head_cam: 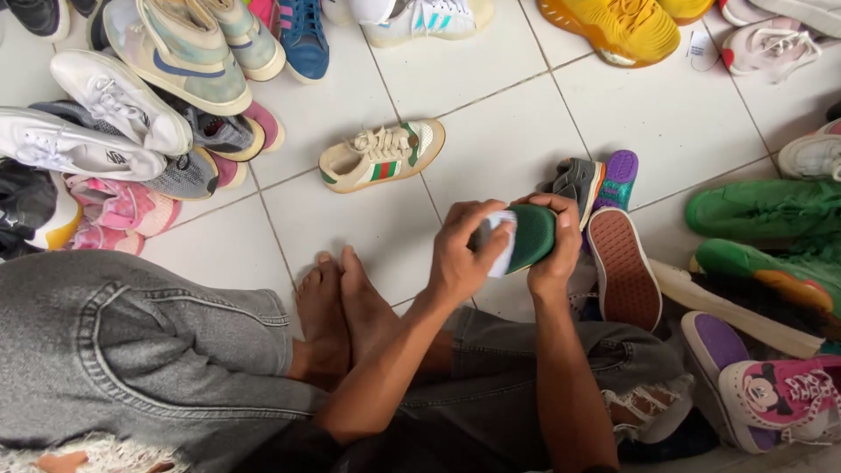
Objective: The person sits on the floor and scrubs a white sneaker with green and red stripes using a white brush. They then place the shoe down and pick up a pair of white sneakers, briefly handling them before the clip ends.
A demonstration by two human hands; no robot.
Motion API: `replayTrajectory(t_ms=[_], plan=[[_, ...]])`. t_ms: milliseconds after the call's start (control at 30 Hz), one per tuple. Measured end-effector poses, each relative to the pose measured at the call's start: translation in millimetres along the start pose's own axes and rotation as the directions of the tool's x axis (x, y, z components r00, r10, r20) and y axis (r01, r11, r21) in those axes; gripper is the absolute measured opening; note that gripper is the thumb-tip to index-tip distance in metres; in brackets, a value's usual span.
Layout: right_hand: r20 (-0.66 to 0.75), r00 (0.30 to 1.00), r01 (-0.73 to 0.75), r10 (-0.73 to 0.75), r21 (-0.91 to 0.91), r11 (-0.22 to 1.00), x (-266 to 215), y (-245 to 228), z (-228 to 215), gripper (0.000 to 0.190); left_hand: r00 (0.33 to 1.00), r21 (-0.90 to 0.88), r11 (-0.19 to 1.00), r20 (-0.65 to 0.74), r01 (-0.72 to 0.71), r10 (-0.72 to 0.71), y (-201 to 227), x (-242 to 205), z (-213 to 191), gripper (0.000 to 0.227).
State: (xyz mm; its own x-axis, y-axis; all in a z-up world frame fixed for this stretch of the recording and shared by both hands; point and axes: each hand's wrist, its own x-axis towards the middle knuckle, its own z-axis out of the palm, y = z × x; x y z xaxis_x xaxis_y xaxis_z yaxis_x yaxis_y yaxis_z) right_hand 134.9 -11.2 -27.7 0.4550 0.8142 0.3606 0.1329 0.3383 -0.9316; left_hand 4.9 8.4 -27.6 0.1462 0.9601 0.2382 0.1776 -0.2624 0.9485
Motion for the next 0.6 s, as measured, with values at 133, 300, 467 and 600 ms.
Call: replayTrajectory(t_ms=[133, 300, 467, 600], plan=[[0.019, 1.000, 0.023, -0.023, 0.015, 1.000, 3.4, -3.9, -0.6, 0.050, 0.962, 0.119, 0.961, 0.088, 0.248, -0.259, -24.9, -10.0, -7.9, 0.032], [-0.026, 1.000, 0.007, -0.007, 0.015, 1.000, 8.8, -5.4, -3.3, 0.050, 0.989, 0.111, 0.987, 0.079, 0.113, -0.122, -35.9, -14.2, -0.8, 0.033], [-0.055, 0.995, -0.075, 0.084, 0.140, 0.987, 9.0, 19.2, -7.4, 0.051, 0.938, 0.106, 0.944, 0.123, 0.313, -0.325, -75.5, -20.5, -10.5, 0.034], [-0.079, 0.994, -0.069, 0.082, 0.155, 0.985, 8.8, 20.9, -9.1, 0.052, 0.966, 0.029, 0.977, 0.151, 0.210, -0.212, -21.0, -6.1, -2.4, 0.040]])
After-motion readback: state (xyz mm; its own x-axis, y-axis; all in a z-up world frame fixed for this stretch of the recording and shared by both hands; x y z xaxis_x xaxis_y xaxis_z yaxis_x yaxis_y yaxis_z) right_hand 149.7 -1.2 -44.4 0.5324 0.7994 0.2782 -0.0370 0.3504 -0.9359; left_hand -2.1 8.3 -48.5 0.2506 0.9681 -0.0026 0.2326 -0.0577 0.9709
